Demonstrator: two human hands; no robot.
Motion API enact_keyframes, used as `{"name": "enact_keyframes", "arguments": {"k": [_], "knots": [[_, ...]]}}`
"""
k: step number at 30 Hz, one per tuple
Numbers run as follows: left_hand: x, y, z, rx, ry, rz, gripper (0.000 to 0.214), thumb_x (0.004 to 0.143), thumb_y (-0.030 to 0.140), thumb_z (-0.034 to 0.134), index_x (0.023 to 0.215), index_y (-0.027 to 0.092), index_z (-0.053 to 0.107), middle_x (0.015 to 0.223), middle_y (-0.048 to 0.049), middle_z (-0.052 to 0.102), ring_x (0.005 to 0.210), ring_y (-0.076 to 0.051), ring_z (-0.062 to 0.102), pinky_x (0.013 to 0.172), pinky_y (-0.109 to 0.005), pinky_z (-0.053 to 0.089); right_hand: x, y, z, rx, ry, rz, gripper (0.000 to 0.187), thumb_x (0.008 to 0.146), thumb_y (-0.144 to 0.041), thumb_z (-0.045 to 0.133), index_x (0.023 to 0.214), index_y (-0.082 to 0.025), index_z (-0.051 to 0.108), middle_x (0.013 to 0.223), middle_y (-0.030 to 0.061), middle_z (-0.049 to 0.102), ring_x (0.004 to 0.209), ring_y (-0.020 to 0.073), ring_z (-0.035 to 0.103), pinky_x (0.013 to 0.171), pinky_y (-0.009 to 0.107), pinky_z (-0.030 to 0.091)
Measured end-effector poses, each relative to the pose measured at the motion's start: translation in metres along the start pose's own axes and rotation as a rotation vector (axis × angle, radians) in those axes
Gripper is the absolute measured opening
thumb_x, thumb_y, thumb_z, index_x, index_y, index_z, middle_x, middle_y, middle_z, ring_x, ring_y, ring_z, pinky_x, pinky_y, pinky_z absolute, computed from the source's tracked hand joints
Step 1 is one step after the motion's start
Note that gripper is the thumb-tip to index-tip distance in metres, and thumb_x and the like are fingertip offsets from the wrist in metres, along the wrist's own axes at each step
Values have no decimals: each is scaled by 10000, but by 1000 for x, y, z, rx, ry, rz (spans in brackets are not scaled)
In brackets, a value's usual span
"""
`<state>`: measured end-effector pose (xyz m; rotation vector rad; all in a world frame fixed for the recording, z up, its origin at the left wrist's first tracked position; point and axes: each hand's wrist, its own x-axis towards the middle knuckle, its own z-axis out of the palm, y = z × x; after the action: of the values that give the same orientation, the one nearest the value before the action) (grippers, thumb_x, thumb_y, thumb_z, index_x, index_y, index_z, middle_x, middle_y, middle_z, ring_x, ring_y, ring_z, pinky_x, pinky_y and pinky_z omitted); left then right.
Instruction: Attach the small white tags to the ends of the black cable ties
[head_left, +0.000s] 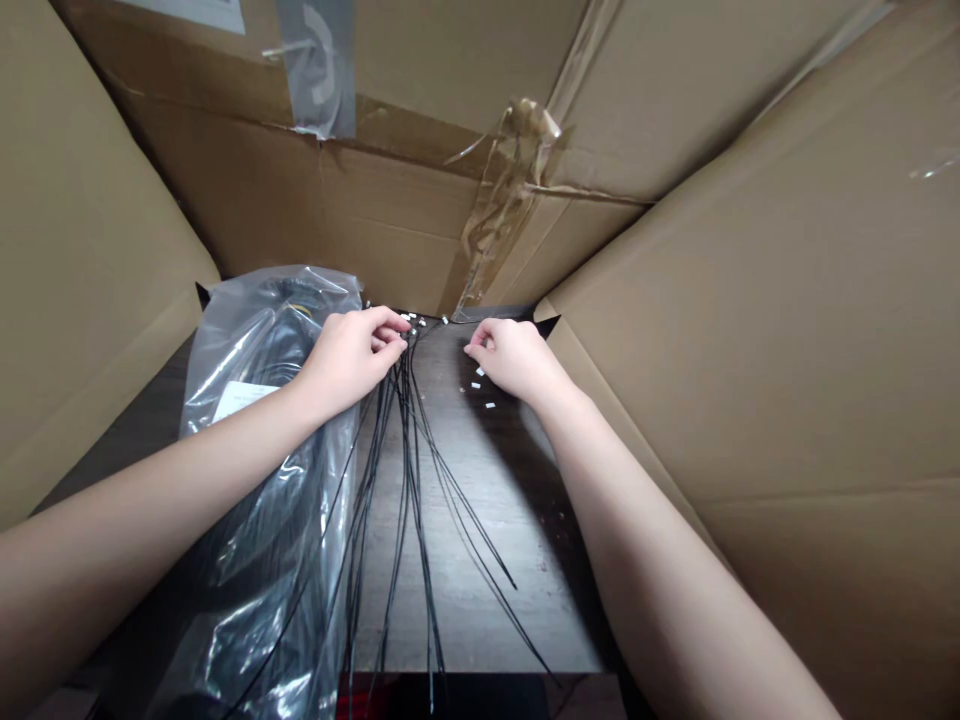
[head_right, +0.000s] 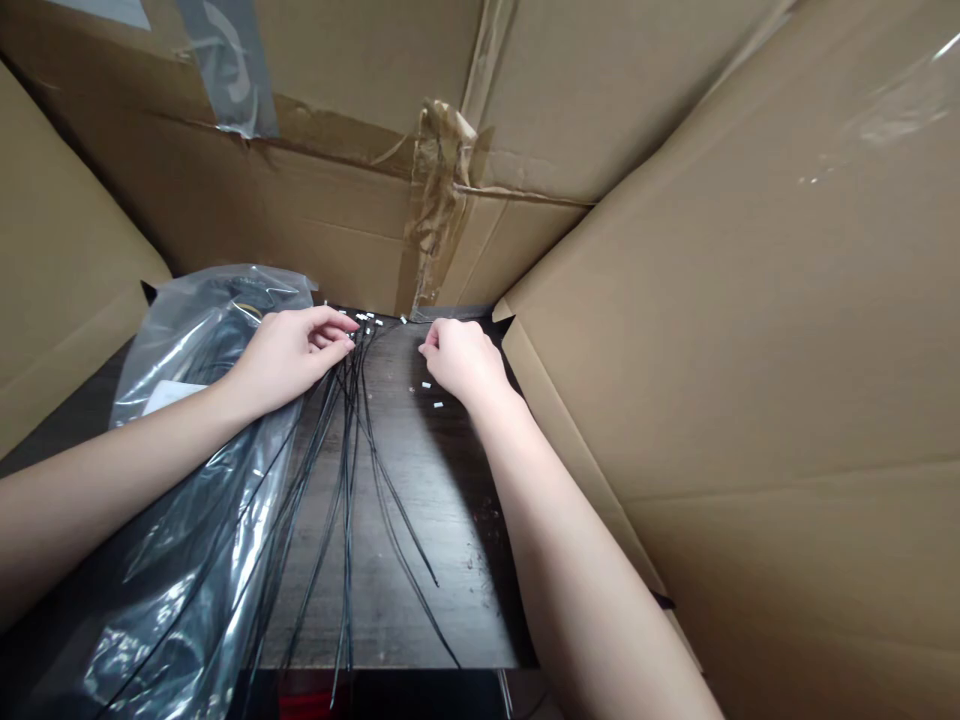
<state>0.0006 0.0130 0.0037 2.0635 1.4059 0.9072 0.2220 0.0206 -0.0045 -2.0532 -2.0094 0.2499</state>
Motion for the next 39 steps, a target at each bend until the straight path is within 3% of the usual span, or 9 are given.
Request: {"name": "enact_keyframes", "arguments": {"k": [8,16,25,39], "knots": [[1,-3,2,-14,-39,21,224,804,205,638,980,156,768,837,-31,775,697,-144,677,716,-265,565,-2,-1,-6,-6,-18,19,74,835,-191,678,774,-210,715,867,75,734,855,230,683,798,350,489],[0,-2,1,-11,-31,18,242,805,194,628,987,148,781,858,-41,784,733,-160,693,752,-285,559,-5,-3,1,-114,-10,-49,168,918,-178,507,873,-200,668,1132,116,677,1052,308,668,822,406,497],[0,-4,2,-56,-37,48,210,800,203,622,949,160,764,847,-36,778,719,-153,684,734,-279,562,-7,-6,2,-155,-9,-56,177,944,-192,490,936,-199,667,1118,119,673,976,273,671,775,362,491],[0,-3,2,-62,-47,42,199,809,193,623,951,155,756,869,-39,779,740,-153,692,727,-269,556,-5,-6,7,-47,84,-120,251,850,-112,493,925,-190,719,1025,101,722,1006,249,675,936,356,495]]}}
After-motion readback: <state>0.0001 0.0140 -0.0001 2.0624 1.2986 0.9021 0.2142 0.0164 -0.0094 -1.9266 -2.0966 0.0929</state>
